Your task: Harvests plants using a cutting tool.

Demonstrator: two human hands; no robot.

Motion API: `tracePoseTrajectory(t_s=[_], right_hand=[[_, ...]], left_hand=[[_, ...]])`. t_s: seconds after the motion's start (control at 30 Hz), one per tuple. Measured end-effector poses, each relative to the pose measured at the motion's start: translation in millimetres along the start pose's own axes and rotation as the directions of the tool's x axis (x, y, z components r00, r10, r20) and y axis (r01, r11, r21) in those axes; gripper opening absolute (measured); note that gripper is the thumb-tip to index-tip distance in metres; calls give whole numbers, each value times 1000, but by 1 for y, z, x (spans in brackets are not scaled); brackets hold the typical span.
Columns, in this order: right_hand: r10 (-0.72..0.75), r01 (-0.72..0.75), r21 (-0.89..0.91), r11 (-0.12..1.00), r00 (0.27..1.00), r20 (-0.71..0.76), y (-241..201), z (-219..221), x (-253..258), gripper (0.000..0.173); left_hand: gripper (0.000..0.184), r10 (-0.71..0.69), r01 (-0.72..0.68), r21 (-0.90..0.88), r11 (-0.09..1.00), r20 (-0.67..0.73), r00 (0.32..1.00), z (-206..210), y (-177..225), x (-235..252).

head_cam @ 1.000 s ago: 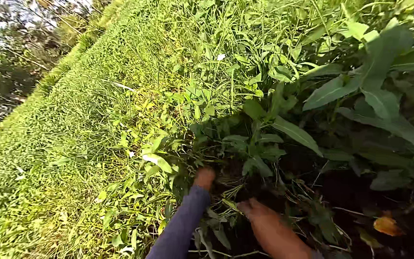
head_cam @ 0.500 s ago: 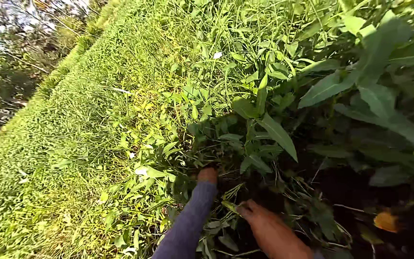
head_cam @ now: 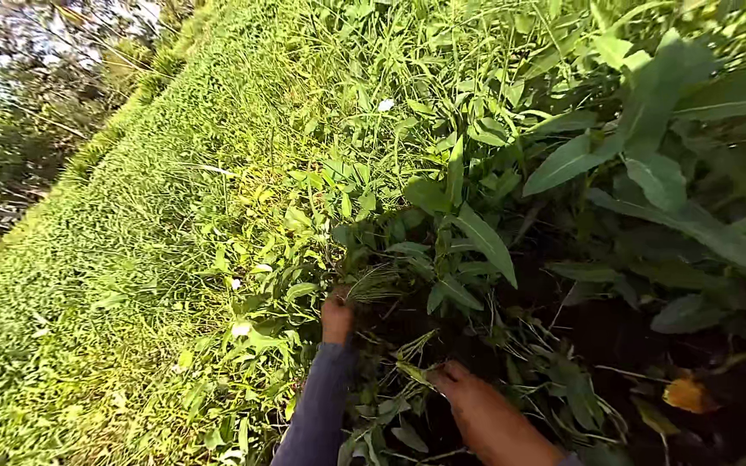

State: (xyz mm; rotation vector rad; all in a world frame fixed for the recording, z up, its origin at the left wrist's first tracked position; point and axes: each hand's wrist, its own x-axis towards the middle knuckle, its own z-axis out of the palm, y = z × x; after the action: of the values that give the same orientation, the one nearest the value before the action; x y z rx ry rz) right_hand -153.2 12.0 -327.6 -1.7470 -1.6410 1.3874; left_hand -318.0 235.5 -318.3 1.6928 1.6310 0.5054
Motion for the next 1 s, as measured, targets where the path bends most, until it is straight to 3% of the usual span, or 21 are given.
tracePoseTrajectory(t_s=[0.07, 0.13, 0.23, 0.3, 0.53, 0.63, 0.73, 0.9, 0.97, 1.0], right_hand=[[-3, 3, -2, 1000, 1000, -3, 1, 0, 1, 58], [4, -4, -13, 1000, 1000, 1, 1, 1, 2, 59], [8, -8, -16, 1000, 1000, 1, -1, 4, 2, 59], [0, 0, -16, 1000, 1000, -13, 0, 5, -1, 58], [-10, 10, -34, 999, 1000, 19, -2, 10, 0, 61], [-12, 13, -50, 999, 1000, 27, -5, 7, 0, 59], [-8, 11, -66, 998, 999, 36, -5, 4, 0, 59], [-13, 15, -75, 997, 999, 32, -4, 6, 2, 58], [-7, 9, -73, 997, 999, 37, -5, 7, 2, 59], [-5, 8, -65, 998, 999, 34, -4, 6, 1, 59]], left_hand=[[30, 10, -97, 307, 947, 274, 962, 9, 4, -5], [36, -54, -238, 586, 774, 435, 899, 31, 0, -8], [48, -72, -421, 726, 544, 540, 839, 53, -20, -5], [51, -57, -482, 740, 469, 570, 819, 56, -28, -8], [37, 60, -576, 689, 440, 617, 784, 44, -45, -13], [43, -112, -298, 850, 433, 379, 918, 58, -36, -19], [42, -243, -93, 873, 479, 234, 941, 70, -22, -20], [29, -205, -318, 859, 400, 422, 883, 69, -21, -20], [30, -195, -332, 837, 435, 447, 873, 57, -20, -17], [31, -181, -291, 809, 511, 432, 883, 48, -19, -15]])
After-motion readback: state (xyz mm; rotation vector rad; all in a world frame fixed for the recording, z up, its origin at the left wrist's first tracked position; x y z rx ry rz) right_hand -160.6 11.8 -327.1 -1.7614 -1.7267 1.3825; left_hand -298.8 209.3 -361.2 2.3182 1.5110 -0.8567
